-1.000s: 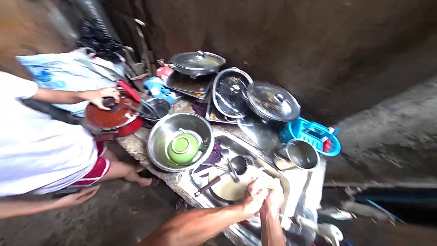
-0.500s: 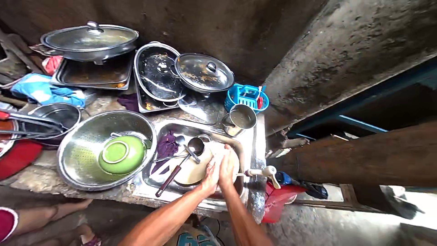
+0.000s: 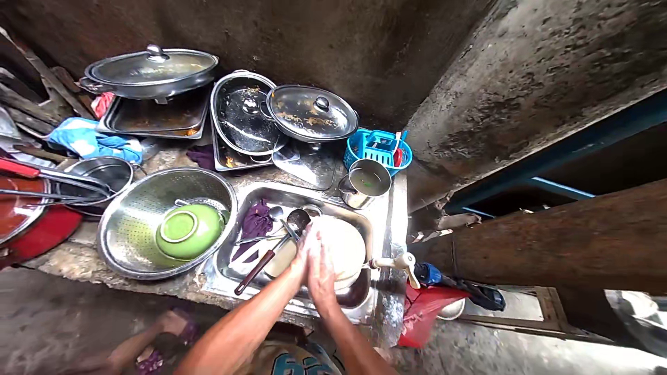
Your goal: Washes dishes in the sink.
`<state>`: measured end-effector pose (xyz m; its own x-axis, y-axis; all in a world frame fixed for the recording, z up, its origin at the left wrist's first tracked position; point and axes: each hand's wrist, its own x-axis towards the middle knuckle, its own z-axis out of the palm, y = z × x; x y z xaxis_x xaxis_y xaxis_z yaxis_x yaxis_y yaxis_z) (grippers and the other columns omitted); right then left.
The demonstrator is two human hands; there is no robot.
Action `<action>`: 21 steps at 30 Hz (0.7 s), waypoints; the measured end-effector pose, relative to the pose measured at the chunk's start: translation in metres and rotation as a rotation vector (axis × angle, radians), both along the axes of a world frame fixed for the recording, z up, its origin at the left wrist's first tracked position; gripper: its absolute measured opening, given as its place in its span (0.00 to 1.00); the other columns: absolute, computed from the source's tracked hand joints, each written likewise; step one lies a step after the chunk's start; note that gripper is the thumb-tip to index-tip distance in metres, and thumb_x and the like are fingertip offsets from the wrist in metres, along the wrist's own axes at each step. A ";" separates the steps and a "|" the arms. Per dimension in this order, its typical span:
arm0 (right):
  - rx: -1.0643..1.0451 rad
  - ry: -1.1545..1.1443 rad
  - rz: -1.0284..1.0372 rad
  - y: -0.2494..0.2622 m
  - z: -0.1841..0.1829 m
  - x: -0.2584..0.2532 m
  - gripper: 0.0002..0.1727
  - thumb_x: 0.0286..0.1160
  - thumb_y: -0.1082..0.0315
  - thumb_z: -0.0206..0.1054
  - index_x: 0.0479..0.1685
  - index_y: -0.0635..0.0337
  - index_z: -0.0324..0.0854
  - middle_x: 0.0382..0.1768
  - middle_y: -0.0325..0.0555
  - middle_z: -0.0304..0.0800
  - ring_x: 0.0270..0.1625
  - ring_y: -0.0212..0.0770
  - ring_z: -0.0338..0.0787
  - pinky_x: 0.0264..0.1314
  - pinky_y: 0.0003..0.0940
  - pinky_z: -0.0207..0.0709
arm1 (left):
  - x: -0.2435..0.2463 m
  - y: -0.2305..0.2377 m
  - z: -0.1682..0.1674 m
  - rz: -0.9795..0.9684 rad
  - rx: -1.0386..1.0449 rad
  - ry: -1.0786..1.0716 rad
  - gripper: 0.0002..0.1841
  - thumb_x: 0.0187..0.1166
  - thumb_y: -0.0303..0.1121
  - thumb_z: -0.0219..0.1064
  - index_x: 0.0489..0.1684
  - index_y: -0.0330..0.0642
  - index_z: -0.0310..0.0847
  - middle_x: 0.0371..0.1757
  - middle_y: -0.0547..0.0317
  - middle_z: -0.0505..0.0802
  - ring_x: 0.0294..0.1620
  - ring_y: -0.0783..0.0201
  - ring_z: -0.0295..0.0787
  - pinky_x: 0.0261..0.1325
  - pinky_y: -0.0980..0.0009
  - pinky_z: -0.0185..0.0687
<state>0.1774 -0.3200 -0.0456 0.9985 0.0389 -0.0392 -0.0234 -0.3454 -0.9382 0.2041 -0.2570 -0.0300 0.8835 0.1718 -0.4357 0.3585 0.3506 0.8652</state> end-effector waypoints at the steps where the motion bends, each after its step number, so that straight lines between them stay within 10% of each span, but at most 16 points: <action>1: -0.051 -0.077 0.026 0.002 -0.005 -0.005 0.30 0.86 0.62 0.48 0.82 0.71 0.70 0.80 0.65 0.74 0.84 0.58 0.74 0.86 0.55 0.66 | -0.004 0.004 -0.002 -0.010 -0.047 0.016 0.27 0.97 0.39 0.36 0.89 0.36 0.59 0.85 0.46 0.74 0.84 0.62 0.69 0.86 0.64 0.63; 5: 0.048 0.012 -0.045 -0.025 -0.004 0.049 0.28 0.89 0.62 0.43 0.82 0.69 0.69 0.78 0.63 0.76 0.79 0.52 0.78 0.81 0.50 0.71 | -0.019 -0.024 -0.009 0.107 -0.311 0.009 0.20 0.96 0.36 0.45 0.77 0.36 0.69 0.64 0.48 0.87 0.62 0.61 0.85 0.64 0.60 0.84; 10: 0.019 0.094 0.065 -0.025 0.007 0.019 0.32 0.91 0.61 0.42 0.86 0.75 0.61 0.87 0.70 0.61 0.91 0.60 0.61 0.93 0.51 0.52 | -0.015 -0.025 0.004 0.129 -0.137 0.016 0.25 0.97 0.39 0.38 0.85 0.34 0.62 0.75 0.42 0.81 0.73 0.58 0.80 0.76 0.59 0.76; 15: 0.105 0.050 0.122 -0.042 -0.021 0.028 0.34 0.87 0.57 0.45 0.86 0.73 0.62 0.86 0.67 0.65 0.89 0.54 0.66 0.92 0.48 0.57 | -0.021 -0.046 -0.007 0.229 -0.168 -0.023 0.22 0.95 0.37 0.43 0.78 0.34 0.70 0.69 0.46 0.85 0.68 0.60 0.82 0.71 0.60 0.79; 17: 0.308 0.122 0.031 -0.052 -0.030 0.041 0.32 0.90 0.61 0.41 0.88 0.73 0.56 0.87 0.68 0.60 0.89 0.50 0.64 0.92 0.42 0.55 | -0.028 -0.066 -0.012 0.197 -0.160 -0.116 0.25 0.93 0.35 0.47 0.86 0.34 0.62 0.83 0.45 0.76 0.81 0.60 0.73 0.83 0.61 0.70; 21: 0.122 0.114 0.229 -0.055 -0.006 0.008 0.38 0.89 0.53 0.42 0.86 0.78 0.56 0.86 0.74 0.58 0.91 0.58 0.59 0.95 0.47 0.49 | -0.025 -0.060 0.020 0.229 -0.141 0.081 0.24 0.96 0.34 0.39 0.88 0.37 0.58 0.78 0.45 0.79 0.74 0.61 0.77 0.77 0.62 0.72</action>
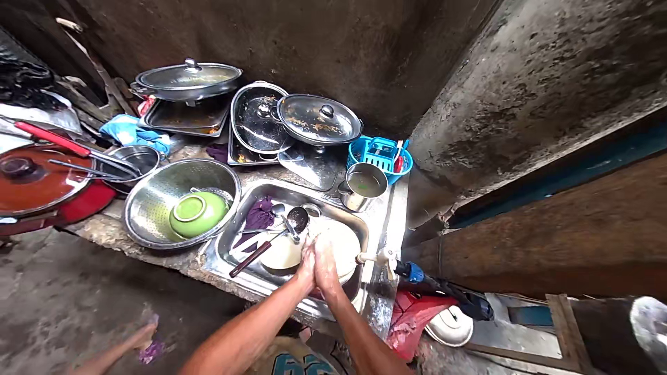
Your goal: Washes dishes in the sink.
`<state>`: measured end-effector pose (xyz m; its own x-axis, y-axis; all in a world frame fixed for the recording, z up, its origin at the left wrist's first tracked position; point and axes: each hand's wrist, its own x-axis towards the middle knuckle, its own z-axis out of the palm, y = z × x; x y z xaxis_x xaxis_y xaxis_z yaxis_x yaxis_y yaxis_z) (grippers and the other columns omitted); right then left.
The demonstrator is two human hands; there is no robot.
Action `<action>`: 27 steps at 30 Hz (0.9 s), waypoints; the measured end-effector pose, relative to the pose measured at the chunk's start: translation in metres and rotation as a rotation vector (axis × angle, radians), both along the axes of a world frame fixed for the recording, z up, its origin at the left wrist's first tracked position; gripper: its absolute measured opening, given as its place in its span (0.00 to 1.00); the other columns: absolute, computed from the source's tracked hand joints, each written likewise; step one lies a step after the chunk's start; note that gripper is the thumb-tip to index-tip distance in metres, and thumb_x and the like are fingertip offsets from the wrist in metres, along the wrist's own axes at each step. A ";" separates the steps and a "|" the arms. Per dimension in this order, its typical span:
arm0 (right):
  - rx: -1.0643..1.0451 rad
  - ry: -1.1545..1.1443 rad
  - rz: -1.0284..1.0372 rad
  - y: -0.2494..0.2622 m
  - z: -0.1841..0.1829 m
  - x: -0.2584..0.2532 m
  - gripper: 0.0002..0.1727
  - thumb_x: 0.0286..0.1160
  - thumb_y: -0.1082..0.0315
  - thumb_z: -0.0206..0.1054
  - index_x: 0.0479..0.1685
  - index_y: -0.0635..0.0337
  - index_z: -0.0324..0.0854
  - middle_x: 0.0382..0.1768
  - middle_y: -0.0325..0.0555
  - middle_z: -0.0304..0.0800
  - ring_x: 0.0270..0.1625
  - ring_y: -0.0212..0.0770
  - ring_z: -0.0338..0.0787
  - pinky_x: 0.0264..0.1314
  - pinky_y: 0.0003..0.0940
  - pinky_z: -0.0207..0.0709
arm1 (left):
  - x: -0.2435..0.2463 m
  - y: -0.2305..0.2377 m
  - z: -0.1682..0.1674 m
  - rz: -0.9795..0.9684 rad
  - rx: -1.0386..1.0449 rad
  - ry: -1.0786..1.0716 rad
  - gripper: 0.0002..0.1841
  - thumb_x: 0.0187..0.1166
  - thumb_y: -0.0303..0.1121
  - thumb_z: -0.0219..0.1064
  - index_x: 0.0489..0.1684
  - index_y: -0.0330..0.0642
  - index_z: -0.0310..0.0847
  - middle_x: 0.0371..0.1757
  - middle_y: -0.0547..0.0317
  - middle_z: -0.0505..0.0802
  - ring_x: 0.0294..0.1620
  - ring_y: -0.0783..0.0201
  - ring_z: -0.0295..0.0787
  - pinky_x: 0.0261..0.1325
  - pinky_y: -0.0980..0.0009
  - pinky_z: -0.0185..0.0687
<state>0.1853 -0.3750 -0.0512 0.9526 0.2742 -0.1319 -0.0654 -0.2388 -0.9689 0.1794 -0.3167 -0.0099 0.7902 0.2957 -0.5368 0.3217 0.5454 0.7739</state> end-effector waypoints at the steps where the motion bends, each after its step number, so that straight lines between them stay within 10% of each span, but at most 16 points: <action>1: -0.050 -0.049 0.084 -0.001 0.006 -0.010 0.38 0.87 0.53 0.45 0.86 0.79 0.58 0.85 0.75 0.61 0.90 0.60 0.61 0.95 0.49 0.49 | 0.000 0.012 0.030 -0.056 -0.035 0.091 0.24 0.97 0.33 0.37 0.87 0.36 0.59 0.78 0.44 0.78 0.74 0.60 0.76 0.79 0.62 0.68; 6: -0.189 -0.428 0.281 -0.022 0.069 -0.024 0.25 0.85 0.67 0.54 0.77 0.71 0.76 0.76 0.61 0.81 0.81 0.54 0.78 0.87 0.48 0.66 | -0.004 0.025 0.053 -0.161 -0.128 0.047 0.25 0.97 0.33 0.29 0.76 0.29 0.66 0.61 0.45 0.83 0.57 0.64 0.78 0.64 0.68 0.74; 9: -0.433 -0.795 0.170 -0.058 0.134 -0.014 0.23 0.69 0.76 0.62 0.64 0.60 0.88 0.67 0.54 0.90 0.69 0.54 0.89 0.68 0.53 0.84 | 0.011 0.011 -0.018 -0.101 -0.384 -0.024 0.20 0.96 0.42 0.36 0.57 0.44 0.74 0.37 0.59 0.87 0.36 0.69 0.84 0.39 0.71 0.84; 12: -0.842 -0.785 0.205 -0.117 0.173 0.001 0.24 0.71 0.78 0.63 0.63 0.46 0.90 0.69 0.48 0.89 0.67 0.56 0.89 0.59 0.56 0.86 | 0.023 0.010 -0.051 -0.194 -0.501 0.086 0.24 0.95 0.53 0.40 0.41 0.46 0.75 0.19 0.60 0.80 0.13 0.69 0.72 0.13 0.76 0.68; 16: -1.112 -0.447 0.449 -0.146 0.177 0.018 0.32 0.79 0.77 0.59 0.82 0.37 0.77 0.81 0.46 0.78 0.78 0.59 0.81 0.70 0.62 0.78 | 0.025 0.028 -0.051 -0.350 -0.465 0.186 0.30 0.92 0.60 0.39 0.33 0.45 0.74 0.14 0.60 0.75 0.07 0.70 0.63 0.09 0.78 0.57; 19: -1.000 -0.518 0.348 -0.142 0.161 0.027 0.18 0.82 0.57 0.66 0.64 0.51 0.90 0.59 0.51 0.94 0.59 0.58 0.93 0.58 0.62 0.84 | 0.023 0.048 -0.061 -0.452 -0.529 0.153 0.37 0.89 0.67 0.32 0.29 0.44 0.75 0.15 0.60 0.78 0.09 0.71 0.67 0.10 0.78 0.62; 22: -1.021 -0.697 0.111 -0.131 0.144 0.027 0.31 0.80 0.38 0.62 0.34 0.59 0.91 0.36 0.53 0.95 0.46 0.58 0.95 0.53 0.60 0.84 | 0.024 0.060 -0.059 -0.478 -0.460 0.124 0.35 0.91 0.63 0.31 0.31 0.45 0.74 0.14 0.60 0.79 0.09 0.70 0.69 0.12 0.76 0.66; 24: -0.940 -0.807 -0.028 -0.112 0.140 0.007 0.23 0.83 0.47 0.63 0.39 0.58 0.93 0.55 0.55 0.94 0.64 0.59 0.91 0.71 0.60 0.78 | 0.023 0.065 -0.053 -0.418 -0.419 0.129 0.29 0.95 0.55 0.35 0.35 0.44 0.74 0.15 0.60 0.79 0.09 0.70 0.69 0.11 0.77 0.65; 27: -0.602 -0.861 -0.162 -0.054 0.122 -0.038 0.14 0.80 0.63 0.63 0.49 0.60 0.94 0.56 0.52 0.94 0.61 0.47 0.93 0.63 0.41 0.88 | 0.027 0.068 -0.047 -0.300 -0.237 0.195 0.18 0.96 0.47 0.42 0.48 0.45 0.71 0.18 0.60 0.76 0.11 0.69 0.68 0.11 0.75 0.65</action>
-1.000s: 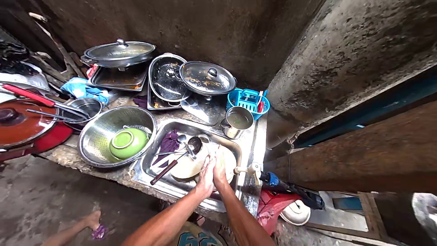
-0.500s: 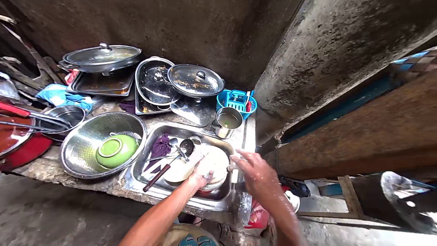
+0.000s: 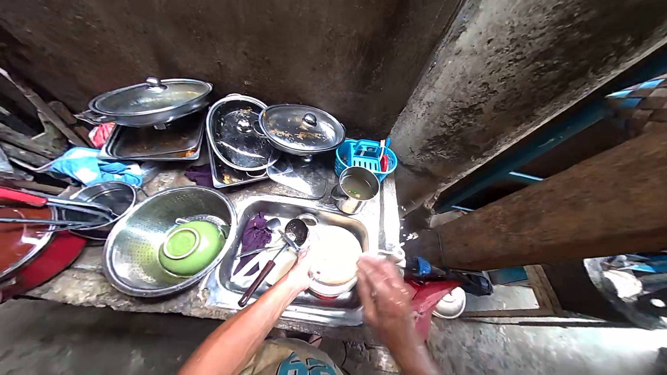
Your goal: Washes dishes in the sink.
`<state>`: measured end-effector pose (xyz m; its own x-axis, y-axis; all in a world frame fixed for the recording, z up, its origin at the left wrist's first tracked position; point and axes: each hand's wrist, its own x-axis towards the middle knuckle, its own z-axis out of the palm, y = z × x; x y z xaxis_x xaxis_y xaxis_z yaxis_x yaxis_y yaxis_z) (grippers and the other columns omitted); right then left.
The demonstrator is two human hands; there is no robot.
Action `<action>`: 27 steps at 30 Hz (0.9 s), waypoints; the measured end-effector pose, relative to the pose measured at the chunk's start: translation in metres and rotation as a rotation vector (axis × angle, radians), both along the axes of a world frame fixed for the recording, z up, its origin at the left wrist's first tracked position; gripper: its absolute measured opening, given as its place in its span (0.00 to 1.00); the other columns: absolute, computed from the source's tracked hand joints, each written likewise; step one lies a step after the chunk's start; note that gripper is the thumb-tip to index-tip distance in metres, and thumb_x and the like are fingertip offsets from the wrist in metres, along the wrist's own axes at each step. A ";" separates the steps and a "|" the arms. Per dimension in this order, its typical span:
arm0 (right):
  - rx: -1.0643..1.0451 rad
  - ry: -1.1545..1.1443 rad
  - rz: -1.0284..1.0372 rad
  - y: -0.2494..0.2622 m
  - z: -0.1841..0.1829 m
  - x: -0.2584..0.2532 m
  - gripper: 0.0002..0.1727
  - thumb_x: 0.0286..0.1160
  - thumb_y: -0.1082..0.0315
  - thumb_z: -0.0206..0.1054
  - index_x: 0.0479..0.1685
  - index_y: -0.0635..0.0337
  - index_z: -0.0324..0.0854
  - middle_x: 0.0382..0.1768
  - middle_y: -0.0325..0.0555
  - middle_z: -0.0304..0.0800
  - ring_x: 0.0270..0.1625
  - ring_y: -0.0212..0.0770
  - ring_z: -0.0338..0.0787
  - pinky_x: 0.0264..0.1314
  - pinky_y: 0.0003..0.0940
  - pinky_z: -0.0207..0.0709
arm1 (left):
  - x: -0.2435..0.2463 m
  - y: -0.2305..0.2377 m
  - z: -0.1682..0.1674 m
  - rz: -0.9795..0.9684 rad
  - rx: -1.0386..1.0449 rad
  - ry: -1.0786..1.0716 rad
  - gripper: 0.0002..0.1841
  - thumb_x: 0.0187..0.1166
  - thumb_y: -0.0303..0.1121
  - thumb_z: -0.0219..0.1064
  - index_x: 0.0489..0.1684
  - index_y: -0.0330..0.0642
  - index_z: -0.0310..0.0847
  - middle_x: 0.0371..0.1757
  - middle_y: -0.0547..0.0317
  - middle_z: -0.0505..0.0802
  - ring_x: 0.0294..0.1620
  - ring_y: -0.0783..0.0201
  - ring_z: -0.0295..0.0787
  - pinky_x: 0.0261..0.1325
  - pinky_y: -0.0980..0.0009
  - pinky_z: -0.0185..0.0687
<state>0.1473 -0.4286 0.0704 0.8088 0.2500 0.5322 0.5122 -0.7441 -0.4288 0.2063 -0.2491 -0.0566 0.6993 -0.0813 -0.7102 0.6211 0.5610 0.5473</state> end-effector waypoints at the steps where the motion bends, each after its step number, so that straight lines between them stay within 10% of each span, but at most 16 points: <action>1: 0.101 0.088 0.005 0.022 -0.018 -0.009 0.17 0.81 0.63 0.61 0.55 0.64 0.91 0.58 0.55 0.94 0.62 0.47 0.93 0.65 0.40 0.88 | 0.001 0.001 -0.001 0.007 0.072 -0.015 0.15 0.96 0.44 0.45 0.55 0.44 0.72 0.23 0.59 0.78 0.14 0.67 0.70 0.14 0.73 0.68; 5: 0.688 0.925 -0.129 0.079 -0.099 0.012 0.37 0.91 0.59 0.48 0.94 0.70 0.43 0.90 0.68 0.53 0.91 0.55 0.62 0.91 0.48 0.59 | -0.002 -0.004 0.002 0.056 0.235 -0.137 0.14 0.94 0.36 0.50 0.63 0.36 0.73 0.38 0.53 0.84 0.31 0.65 0.80 0.32 0.68 0.79; 8: 1.176 1.040 -0.335 0.109 -0.129 0.035 0.31 0.95 0.55 0.44 0.91 0.60 0.55 0.83 0.60 0.69 0.80 0.49 0.75 0.80 0.50 0.71 | -0.016 -0.012 0.008 0.040 0.348 -0.271 0.17 0.91 0.30 0.55 0.71 0.29 0.75 0.59 0.43 0.88 0.59 0.60 0.86 0.63 0.62 0.84; 12: 1.402 0.899 -0.412 0.115 -0.135 0.049 0.22 0.95 0.58 0.45 0.72 0.64 0.72 0.58 0.56 0.85 0.57 0.44 0.87 0.61 0.42 0.83 | -0.036 -0.017 0.003 -0.004 0.404 -0.458 0.23 0.88 0.33 0.54 0.78 0.30 0.71 0.74 0.44 0.85 0.74 0.63 0.80 0.79 0.66 0.75; 16: 1.052 0.847 -0.336 0.119 -0.117 0.032 0.30 0.92 0.61 0.45 0.86 0.70 0.61 0.85 0.65 0.65 0.86 0.50 0.67 0.89 0.44 0.59 | -0.016 -0.011 0.011 -0.090 0.370 -0.402 0.27 0.95 0.35 0.40 0.88 0.27 0.55 0.86 0.35 0.70 0.85 0.56 0.68 0.87 0.64 0.61; 22: 0.549 0.641 -0.330 0.073 -0.118 0.018 0.31 0.81 0.65 0.66 0.80 0.75 0.69 0.75 0.71 0.78 0.78 0.56 0.80 0.84 0.46 0.70 | 0.016 -0.013 -0.019 -0.145 0.338 -0.482 0.28 0.84 0.25 0.54 0.86 0.28 0.60 0.79 0.37 0.77 0.77 0.57 0.77 0.79 0.63 0.73; 27: -0.345 0.608 -0.477 -0.011 -0.108 0.020 0.26 0.88 0.54 0.55 0.65 0.66 0.86 0.61 0.69 0.89 0.68 0.69 0.87 0.71 0.64 0.77 | 0.009 0.005 -0.030 -0.147 0.415 -0.347 0.18 0.92 0.31 0.52 0.70 0.27 0.75 0.55 0.43 0.88 0.47 0.61 0.86 0.50 0.64 0.85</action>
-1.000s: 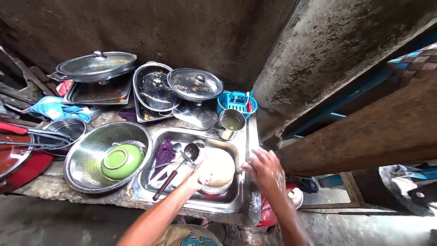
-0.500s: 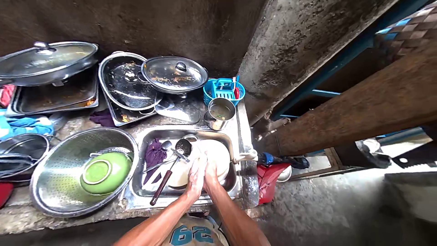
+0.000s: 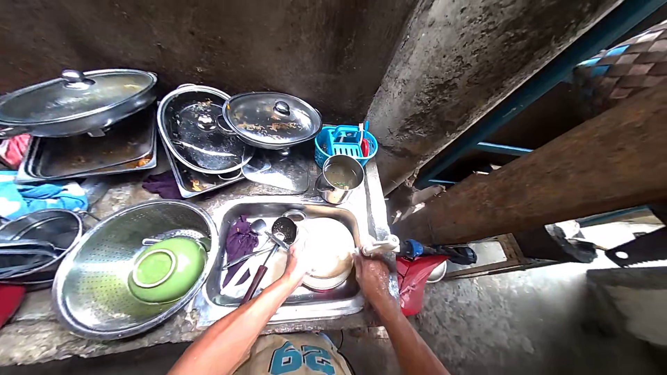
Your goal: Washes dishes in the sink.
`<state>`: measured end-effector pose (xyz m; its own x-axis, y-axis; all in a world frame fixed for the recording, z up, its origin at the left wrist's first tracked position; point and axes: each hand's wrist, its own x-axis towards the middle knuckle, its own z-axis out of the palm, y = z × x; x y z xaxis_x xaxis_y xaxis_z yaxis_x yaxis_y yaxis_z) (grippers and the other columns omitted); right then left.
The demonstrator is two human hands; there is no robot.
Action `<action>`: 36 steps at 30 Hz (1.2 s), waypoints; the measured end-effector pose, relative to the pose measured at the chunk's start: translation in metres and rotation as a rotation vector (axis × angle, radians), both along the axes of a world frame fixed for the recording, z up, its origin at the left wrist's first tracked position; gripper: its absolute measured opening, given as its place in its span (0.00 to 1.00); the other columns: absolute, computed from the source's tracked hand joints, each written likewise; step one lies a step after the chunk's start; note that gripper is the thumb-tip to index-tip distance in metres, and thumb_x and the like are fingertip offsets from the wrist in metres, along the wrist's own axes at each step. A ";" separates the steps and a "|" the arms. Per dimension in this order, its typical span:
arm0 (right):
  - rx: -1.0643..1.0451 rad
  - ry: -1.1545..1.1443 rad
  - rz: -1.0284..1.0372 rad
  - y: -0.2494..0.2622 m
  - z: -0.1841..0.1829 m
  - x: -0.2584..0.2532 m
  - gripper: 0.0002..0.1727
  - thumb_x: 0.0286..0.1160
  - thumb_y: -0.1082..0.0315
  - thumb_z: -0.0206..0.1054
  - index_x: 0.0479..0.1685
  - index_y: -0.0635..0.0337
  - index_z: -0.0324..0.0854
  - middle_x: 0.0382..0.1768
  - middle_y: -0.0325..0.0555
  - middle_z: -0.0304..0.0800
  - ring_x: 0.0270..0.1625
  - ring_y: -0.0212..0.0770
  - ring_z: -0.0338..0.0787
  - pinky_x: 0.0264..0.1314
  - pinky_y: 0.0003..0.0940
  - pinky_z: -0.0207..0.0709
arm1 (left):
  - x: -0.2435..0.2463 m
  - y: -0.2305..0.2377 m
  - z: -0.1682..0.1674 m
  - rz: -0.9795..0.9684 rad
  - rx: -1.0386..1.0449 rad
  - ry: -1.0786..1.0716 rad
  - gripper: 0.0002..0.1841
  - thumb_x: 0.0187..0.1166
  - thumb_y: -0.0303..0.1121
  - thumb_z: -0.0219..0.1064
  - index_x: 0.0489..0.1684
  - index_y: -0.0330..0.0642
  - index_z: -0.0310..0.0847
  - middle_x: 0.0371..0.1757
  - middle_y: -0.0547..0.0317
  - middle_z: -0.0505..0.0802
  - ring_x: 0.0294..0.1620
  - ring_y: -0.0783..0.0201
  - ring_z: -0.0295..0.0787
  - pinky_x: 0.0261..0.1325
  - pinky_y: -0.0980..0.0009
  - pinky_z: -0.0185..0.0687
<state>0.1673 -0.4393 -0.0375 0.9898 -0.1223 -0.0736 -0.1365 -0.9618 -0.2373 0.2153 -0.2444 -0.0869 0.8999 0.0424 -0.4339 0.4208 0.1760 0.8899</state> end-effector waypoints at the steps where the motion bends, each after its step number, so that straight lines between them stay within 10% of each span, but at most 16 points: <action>1: -0.073 0.028 0.000 -0.011 -0.001 0.000 0.24 0.88 0.56 0.54 0.63 0.66 0.87 0.62 0.68 0.89 0.71 0.69 0.85 0.74 0.64 0.74 | -0.001 0.002 -0.002 0.041 -0.009 0.036 0.17 0.95 0.35 0.49 0.63 0.29 0.78 0.42 0.48 0.88 0.31 0.64 0.83 0.33 0.67 0.82; 3: -0.146 0.062 -0.014 -0.030 -0.007 0.001 0.25 0.89 0.58 0.52 0.70 0.66 0.83 0.68 0.71 0.84 0.76 0.69 0.79 0.81 0.65 0.66 | -0.001 0.011 -0.009 0.074 -0.038 0.087 0.18 0.96 0.36 0.44 0.57 0.32 0.77 0.34 0.52 0.85 0.23 0.65 0.79 0.25 0.68 0.79; 8: -0.147 0.071 -0.059 -0.058 -0.027 0.000 0.28 0.89 0.54 0.53 0.74 0.67 0.80 0.69 0.73 0.83 0.78 0.71 0.77 0.82 0.64 0.64 | -0.005 0.030 -0.007 -0.031 0.200 0.067 0.21 0.96 0.36 0.46 0.70 0.28 0.77 0.67 0.38 0.86 0.68 0.54 0.83 0.74 0.58 0.76; 13: -0.009 0.049 0.041 -0.022 -0.002 -0.012 0.28 0.84 0.55 0.57 0.72 0.67 0.80 0.68 0.72 0.83 0.76 0.72 0.78 0.79 0.67 0.67 | -0.010 0.033 -0.004 -0.040 0.186 0.067 0.16 0.90 0.32 0.55 0.67 0.33 0.79 0.60 0.44 0.89 0.58 0.58 0.87 0.63 0.59 0.83; 16: 0.553 -0.058 0.123 0.019 -0.021 -0.017 0.36 0.80 0.57 0.67 0.83 0.70 0.69 0.77 0.68 0.77 0.79 0.59 0.80 0.82 0.51 0.74 | -0.015 0.014 0.010 -0.012 0.026 0.107 0.11 0.86 0.27 0.59 0.58 0.31 0.81 0.43 0.50 0.89 0.37 0.62 0.86 0.38 0.65 0.84; 18: 0.942 0.057 0.079 0.041 -0.030 -0.003 0.42 0.77 0.61 0.69 0.90 0.68 0.57 0.84 0.65 0.68 0.83 0.52 0.75 0.85 0.45 0.70 | -0.016 0.004 0.022 -0.056 -0.040 0.092 0.11 0.87 0.29 0.60 0.52 0.29 0.83 0.42 0.49 0.92 0.39 0.61 0.91 0.44 0.62 0.90; 21: 1.182 0.105 -0.128 0.059 -0.037 0.020 0.32 0.74 0.72 0.71 0.80 0.68 0.72 0.75 0.60 0.81 0.72 0.45 0.85 0.76 0.41 0.78 | 0.003 0.016 0.025 -0.153 0.347 -0.048 0.13 0.87 0.33 0.61 0.49 0.33 0.89 0.43 0.51 0.95 0.43 0.63 0.93 0.51 0.63 0.90; 27: 1.357 0.129 -0.327 0.060 -0.048 0.023 0.44 0.60 0.78 0.72 0.86 0.64 0.63 0.80 0.61 0.72 0.77 0.47 0.79 0.75 0.45 0.78 | 0.072 0.085 -0.013 -0.139 1.093 0.371 0.33 0.84 0.49 0.62 0.83 0.35 0.67 0.79 0.37 0.79 0.79 0.42 0.78 0.76 0.41 0.73; 30: 1.361 0.192 -0.305 0.058 -0.046 0.022 0.43 0.62 0.79 0.72 0.86 0.63 0.63 0.75 0.61 0.77 0.70 0.46 0.85 0.71 0.43 0.82 | 0.090 0.092 -0.033 -0.149 1.105 0.519 0.37 0.83 0.49 0.65 0.85 0.33 0.62 0.74 0.38 0.85 0.76 0.45 0.82 0.74 0.45 0.76; 33: 1.370 0.235 -0.364 0.061 -0.041 0.022 0.33 0.71 0.78 0.68 0.80 0.66 0.70 0.56 0.61 0.87 0.41 0.46 0.92 0.40 0.43 0.90 | 0.101 0.094 -0.041 0.014 0.950 0.449 0.38 0.77 0.38 0.72 0.85 0.32 0.60 0.75 0.34 0.82 0.78 0.43 0.79 0.78 0.46 0.73; 36: 1.306 0.182 -0.311 0.060 -0.040 0.024 0.28 0.73 0.73 0.71 0.75 0.68 0.77 0.67 0.60 0.85 0.64 0.43 0.87 0.67 0.40 0.82 | 0.095 0.091 -0.035 0.280 0.723 0.268 0.25 0.78 0.26 0.67 0.75 0.31 0.73 0.69 0.36 0.85 0.72 0.46 0.82 0.76 0.49 0.75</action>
<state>0.1913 -0.3798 -0.0772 0.8979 -0.0783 -0.4332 -0.4325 0.0262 -0.9013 0.3102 -0.1535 -0.1216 0.6843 0.6016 -0.4122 0.6609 -0.2726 0.6993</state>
